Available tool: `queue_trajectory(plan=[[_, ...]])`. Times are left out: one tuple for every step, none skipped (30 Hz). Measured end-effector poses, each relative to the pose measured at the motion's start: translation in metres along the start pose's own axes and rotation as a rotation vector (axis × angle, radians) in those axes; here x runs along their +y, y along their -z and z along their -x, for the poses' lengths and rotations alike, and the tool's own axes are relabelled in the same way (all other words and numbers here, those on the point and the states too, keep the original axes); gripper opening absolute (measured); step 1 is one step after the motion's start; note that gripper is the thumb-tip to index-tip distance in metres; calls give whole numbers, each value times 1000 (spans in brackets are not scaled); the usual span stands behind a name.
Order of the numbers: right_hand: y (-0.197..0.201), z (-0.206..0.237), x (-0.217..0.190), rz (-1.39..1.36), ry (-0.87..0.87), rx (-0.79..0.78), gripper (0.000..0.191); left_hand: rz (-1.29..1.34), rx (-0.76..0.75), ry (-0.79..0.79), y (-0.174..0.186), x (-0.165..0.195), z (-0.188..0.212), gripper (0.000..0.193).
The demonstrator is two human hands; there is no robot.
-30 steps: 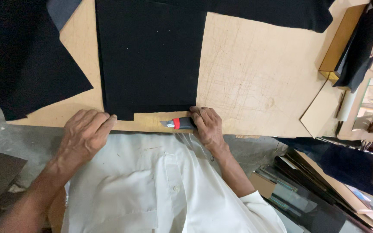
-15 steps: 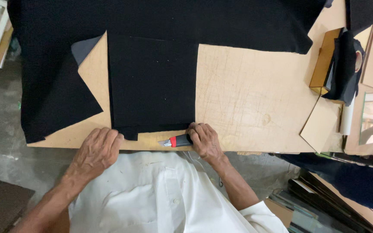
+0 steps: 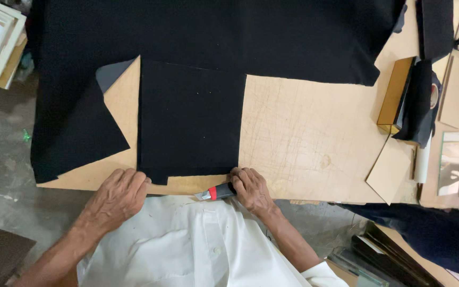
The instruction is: The person uses a utility knife to cut a large piece of black fabric into smaller rectangular pieces on a workbench. They repeatedly align the fabric, cut along straight lines, and stack the cut pieces. A second person is visible working nearby on a separate task.
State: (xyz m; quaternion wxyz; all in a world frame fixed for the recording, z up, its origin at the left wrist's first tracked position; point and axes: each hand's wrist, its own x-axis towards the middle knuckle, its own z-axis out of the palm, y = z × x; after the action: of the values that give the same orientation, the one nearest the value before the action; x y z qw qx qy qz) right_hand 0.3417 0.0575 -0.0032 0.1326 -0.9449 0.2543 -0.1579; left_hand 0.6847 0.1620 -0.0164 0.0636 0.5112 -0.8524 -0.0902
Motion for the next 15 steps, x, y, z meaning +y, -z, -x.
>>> queue_trajectory(plan=[[5,1,-1,-41,-24,1,33,35,15,2,8,0,-1,12],[10,0,-1,-84,-43,4,35,116,82,11,16,-1,-3,13],[17,0,-1,-194,-171,17,32,192,151,24,26,-3,-4,14],[25,-2,-1,-304,-295,25,30,265,223,41,35,-6,-7,16],[32,-9,1,-414,-418,28,28,304,341,72,45,-11,-13,19],[38,-17,5,-441,-583,19,31,344,458,104,53,-20,-20,23],[48,-26,10,-464,-752,-1,34,257,503,106,60,-32,-30,24],[57,-38,18,-438,-764,-32,37,169,546,106,65,-50,-43,24],[63,-56,26,-408,-771,-60,39,104,530,145,69,-69,-56,27],[63,-77,31,-434,-631,3,35,23,502,155,70,-90,-74,46],[64,-98,35,-456,-490,66,31,37,471,184,69,-114,-98,60],[63,-122,40,-482,-477,-1,28,52,442,211,67,-137,-118,74],[64,-146,45,-502,-466,-68,26,84,411,231,64,-155,-130,82],[63,-169,48,-442,-390,-109,28,118,381,248,59,-171,-140,91],[58,-191,49,-381,-315,-149,31,152,352,263,53,-183,-148,99]])
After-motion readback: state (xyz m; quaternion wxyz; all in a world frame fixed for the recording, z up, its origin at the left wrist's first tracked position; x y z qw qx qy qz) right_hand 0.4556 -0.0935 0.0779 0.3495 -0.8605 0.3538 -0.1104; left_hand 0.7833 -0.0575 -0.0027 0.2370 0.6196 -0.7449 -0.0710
